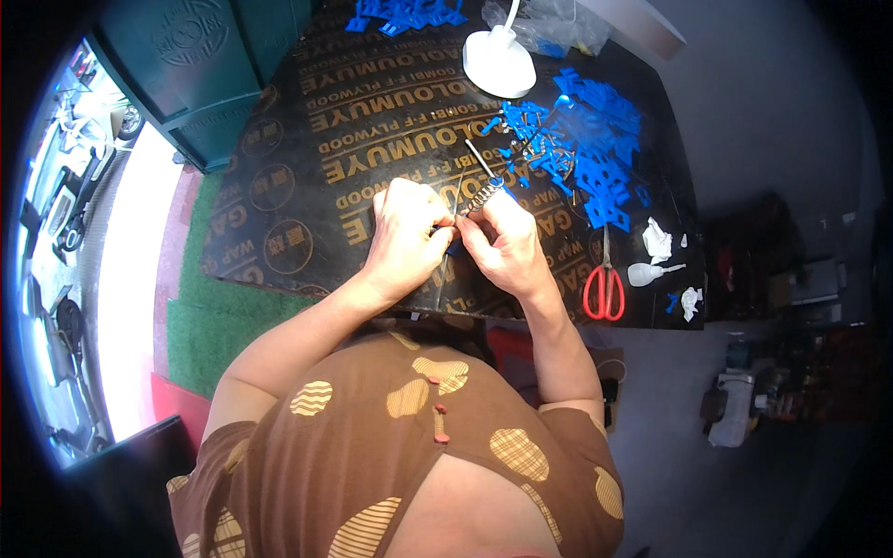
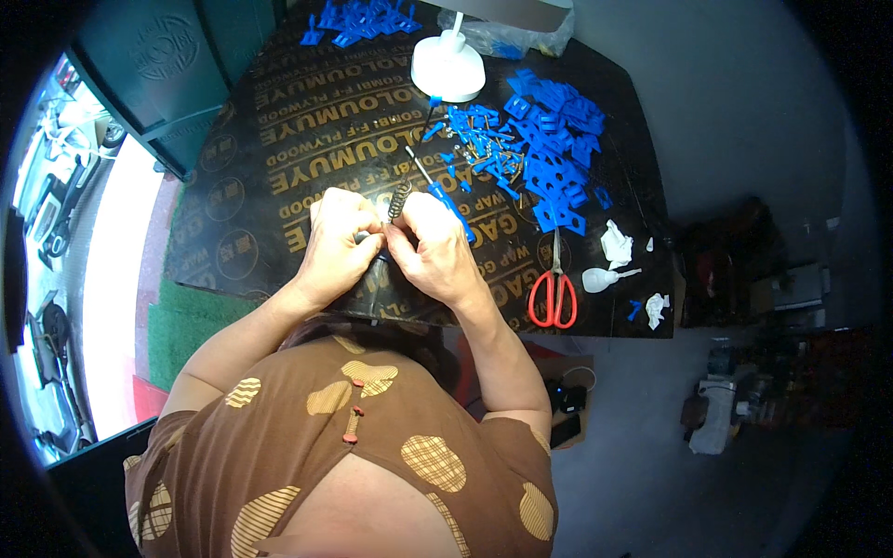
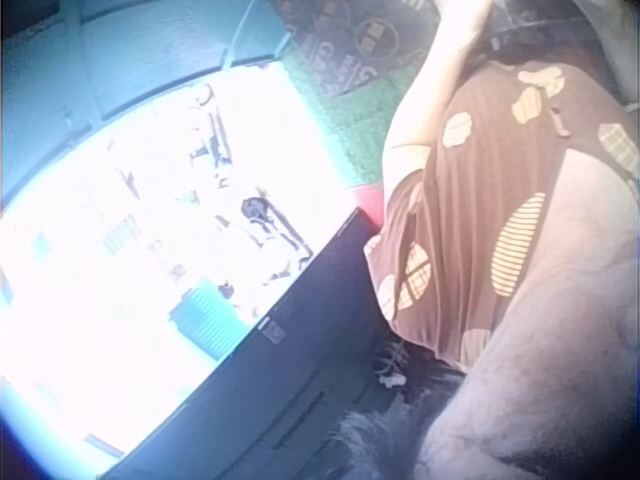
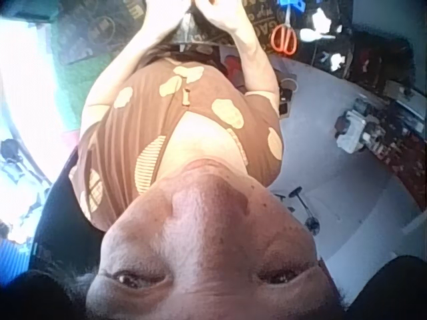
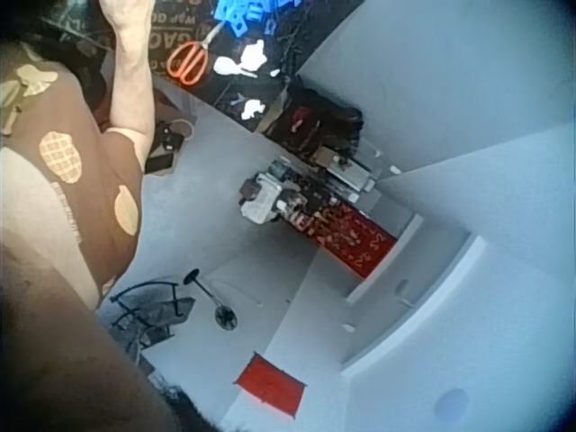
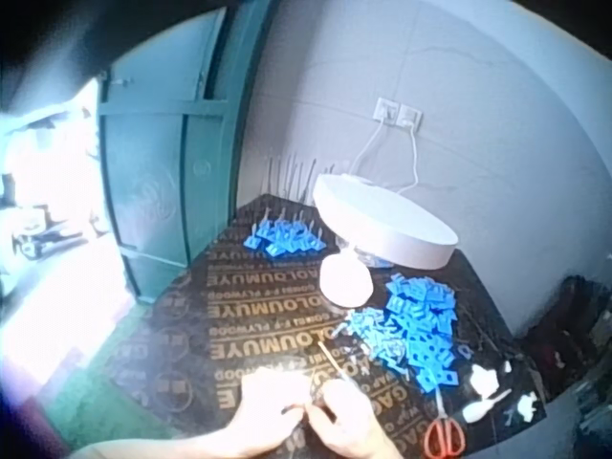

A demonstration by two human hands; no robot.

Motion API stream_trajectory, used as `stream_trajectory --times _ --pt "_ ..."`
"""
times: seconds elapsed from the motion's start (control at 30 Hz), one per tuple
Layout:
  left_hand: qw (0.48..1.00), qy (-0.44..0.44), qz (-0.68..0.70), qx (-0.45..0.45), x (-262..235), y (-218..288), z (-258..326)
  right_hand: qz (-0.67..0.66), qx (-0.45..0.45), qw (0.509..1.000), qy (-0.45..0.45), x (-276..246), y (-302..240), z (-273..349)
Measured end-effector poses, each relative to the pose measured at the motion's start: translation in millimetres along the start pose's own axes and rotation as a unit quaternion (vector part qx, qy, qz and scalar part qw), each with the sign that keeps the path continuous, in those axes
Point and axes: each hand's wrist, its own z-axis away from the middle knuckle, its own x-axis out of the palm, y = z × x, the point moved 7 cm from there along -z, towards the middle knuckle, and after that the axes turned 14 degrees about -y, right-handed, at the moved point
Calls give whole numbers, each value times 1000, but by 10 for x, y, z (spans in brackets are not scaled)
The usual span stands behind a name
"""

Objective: The person assembles small blue plastic components by hand, joining them with screws using a screwdriver.

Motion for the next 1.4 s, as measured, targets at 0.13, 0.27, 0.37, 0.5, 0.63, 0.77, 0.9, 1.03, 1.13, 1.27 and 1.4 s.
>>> stream_trajectory --times 0.13,0.27,0.37,0.5,0.63,0.77,0.9,1.03,1.13,1.27,1.4 --pt "1000 1 1 3 -2 9 -1 -12 10 1000 -5 7 11 0" --pt "1000 -20 -11 3 21 -18 15 -10 13 1000 -7 15 14 -2" --pt "1000 -19 -4 3 16 -17 8 2 3 1000 -6 11 13 -1" --pt "1000 -19 -5 3 14 -12 4 -17 7 1000 -1 17 35 -1" --pt "1000 -6 -1 4 8 -11 4 -16 9 1000 -3 25 48 1" --pt "1000 1 0 4 0 8 1 -29 20 999 -8 15 66 16" --pt "1000 8 -2 7 -13 21 6 -27 8 1000 2 -3 46 21" --pt "1000 9 -2 3 -10 6 10 -14 -5 1000 0 -36 -5 11" --pt "1000 7 1 2 -10 3 5 -2 -14 1000 -8 -86 -32 12" --pt "1000 2 1 -3 -15 10 -2 -37 -8 999 1 -185 24 23" --pt "1000 3 5 0 -21 3 1 -73 13 997 9 -172 83 46"
